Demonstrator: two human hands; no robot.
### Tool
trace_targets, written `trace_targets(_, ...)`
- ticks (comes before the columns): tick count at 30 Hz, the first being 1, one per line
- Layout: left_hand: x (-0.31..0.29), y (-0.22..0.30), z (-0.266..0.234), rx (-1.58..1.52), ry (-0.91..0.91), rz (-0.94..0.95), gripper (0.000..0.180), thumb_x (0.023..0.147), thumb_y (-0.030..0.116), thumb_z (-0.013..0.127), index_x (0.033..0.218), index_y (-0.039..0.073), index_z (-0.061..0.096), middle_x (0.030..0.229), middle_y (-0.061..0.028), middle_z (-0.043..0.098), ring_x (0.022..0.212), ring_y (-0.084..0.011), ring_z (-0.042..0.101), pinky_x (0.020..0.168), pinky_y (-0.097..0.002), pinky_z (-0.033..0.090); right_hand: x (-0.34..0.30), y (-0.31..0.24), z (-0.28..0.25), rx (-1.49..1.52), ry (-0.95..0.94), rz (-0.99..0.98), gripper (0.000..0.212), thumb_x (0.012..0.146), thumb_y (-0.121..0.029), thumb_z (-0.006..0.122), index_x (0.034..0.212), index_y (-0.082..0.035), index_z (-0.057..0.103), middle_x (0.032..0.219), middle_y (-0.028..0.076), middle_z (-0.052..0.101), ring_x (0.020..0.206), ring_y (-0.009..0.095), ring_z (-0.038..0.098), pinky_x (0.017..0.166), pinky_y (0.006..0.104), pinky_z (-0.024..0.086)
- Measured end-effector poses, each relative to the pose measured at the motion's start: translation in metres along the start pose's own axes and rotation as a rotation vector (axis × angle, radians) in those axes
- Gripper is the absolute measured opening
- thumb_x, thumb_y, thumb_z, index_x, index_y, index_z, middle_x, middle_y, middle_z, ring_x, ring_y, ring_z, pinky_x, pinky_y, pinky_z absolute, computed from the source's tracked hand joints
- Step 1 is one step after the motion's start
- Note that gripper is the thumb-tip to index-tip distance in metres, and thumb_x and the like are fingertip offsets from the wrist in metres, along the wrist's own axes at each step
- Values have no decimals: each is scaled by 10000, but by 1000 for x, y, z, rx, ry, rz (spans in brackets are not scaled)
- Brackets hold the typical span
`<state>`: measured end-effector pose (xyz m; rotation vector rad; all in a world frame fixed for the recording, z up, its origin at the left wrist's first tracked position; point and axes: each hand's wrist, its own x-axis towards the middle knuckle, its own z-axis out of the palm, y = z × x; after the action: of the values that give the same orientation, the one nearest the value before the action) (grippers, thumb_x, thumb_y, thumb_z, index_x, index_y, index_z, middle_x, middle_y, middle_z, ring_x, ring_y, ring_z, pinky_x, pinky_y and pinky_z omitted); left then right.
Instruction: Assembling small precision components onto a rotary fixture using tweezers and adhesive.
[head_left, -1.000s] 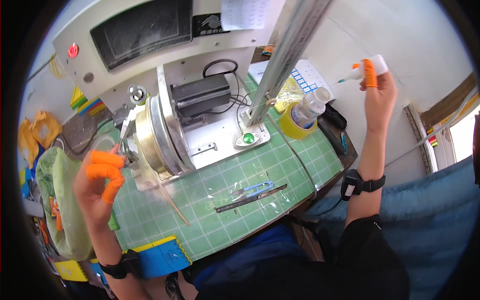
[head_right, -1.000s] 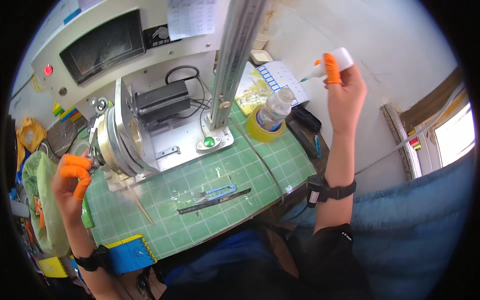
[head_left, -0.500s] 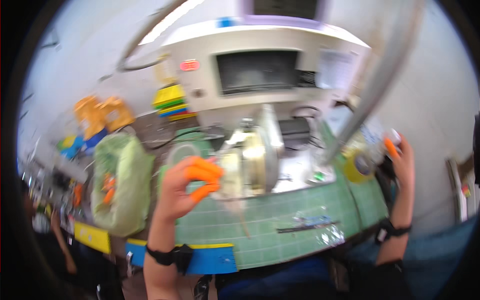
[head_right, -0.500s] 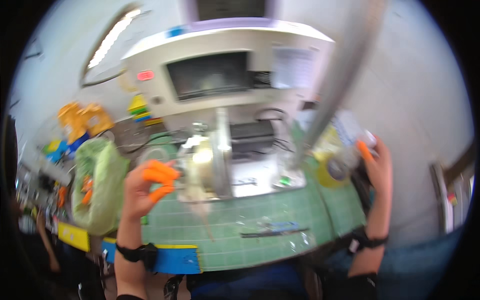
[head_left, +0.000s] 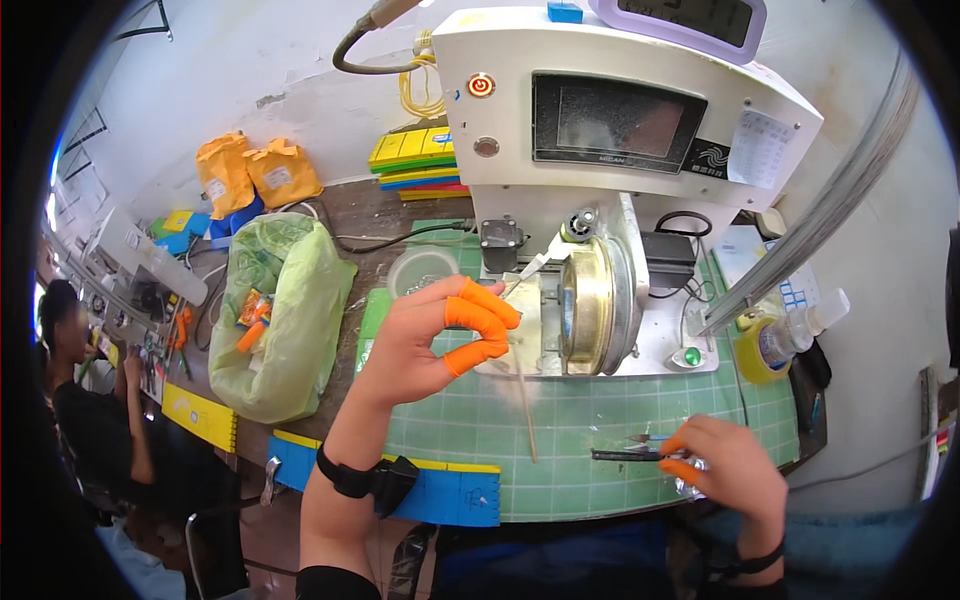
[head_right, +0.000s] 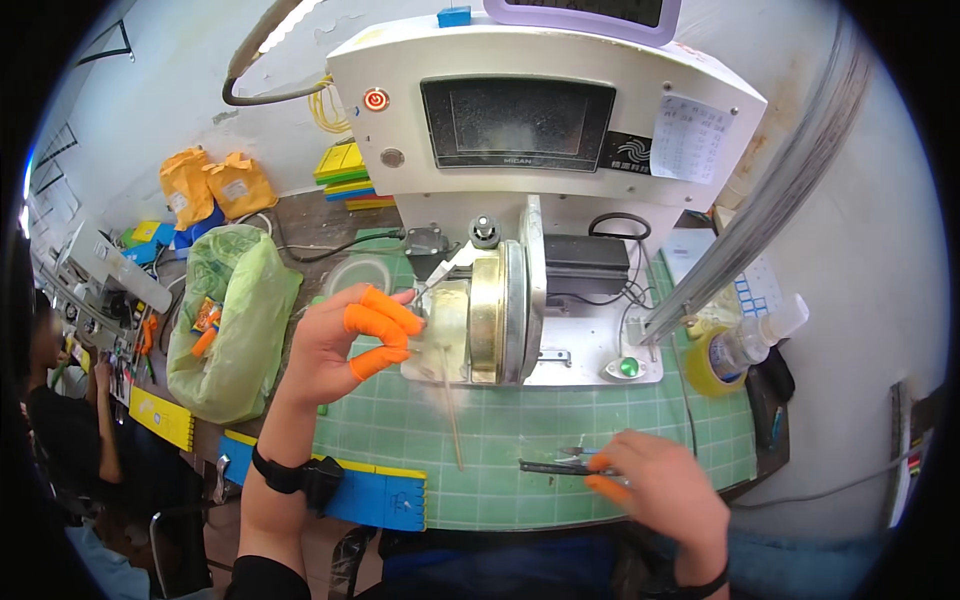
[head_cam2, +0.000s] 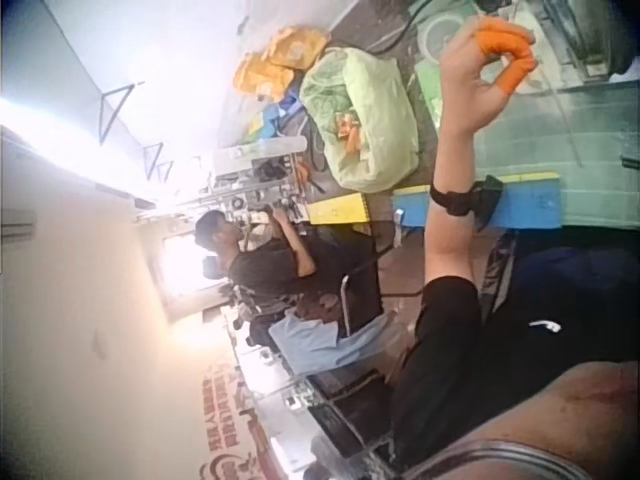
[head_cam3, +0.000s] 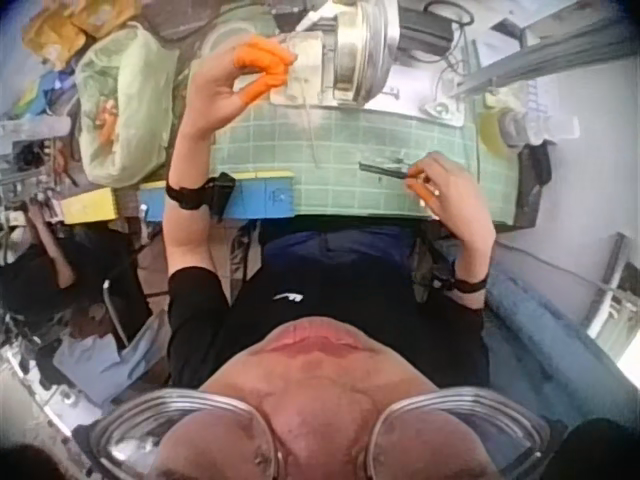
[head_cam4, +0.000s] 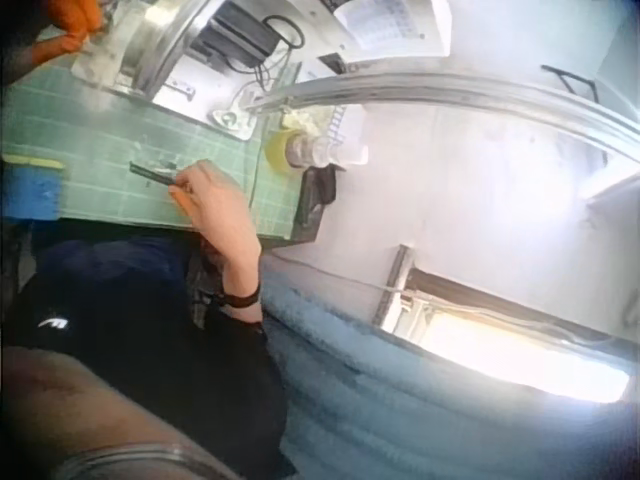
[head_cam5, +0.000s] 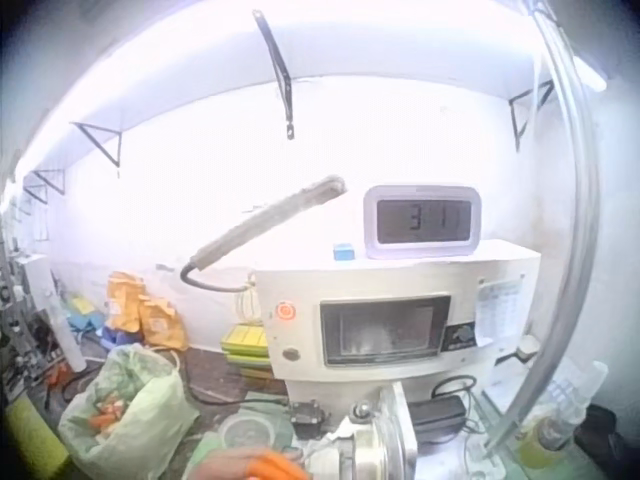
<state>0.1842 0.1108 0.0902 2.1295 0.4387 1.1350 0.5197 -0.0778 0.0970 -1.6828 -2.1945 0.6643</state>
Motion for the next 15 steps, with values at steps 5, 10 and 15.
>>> trace_targets(5, -5, 1, -1, -32, 7, -12, 161, 790, -52, 795, 875, 43, 696, 988, -94, 739, 941, -222, 686, 1089, -519, 508, -8, -20, 40, -101, -85, 72, 221, 814, -125, 787, 1000, -66, 684, 955, 77, 630, 859, 301, 686, 733, 408, 555)
trace_targets(10, -16, -6, -5, 0, -29, 28, 164, 806, -22, 808, 908, 43, 698, 1015, -83, 750, 963, -237, 702, 1038, -442, 530, 0, -24, 57, -161, -82, 61, 177, 803, -74, 759, 941, -57, 649, 973, 90, 604, 859, 311, 675, 735, 419, 553)
trace_targets(15, -21, -14, 1, -20, -3, 20, 172, 793, -54, 788, 880, 48, 681, 968, -87, 735, 928, -234, 702, 1073, -508, 520, -3, -20, 56, -115, -77, 68, 191, 790, -48, 746, 944, -64, 634, 943, 96, 605, 837, 324, 668, 709, 436, 545)
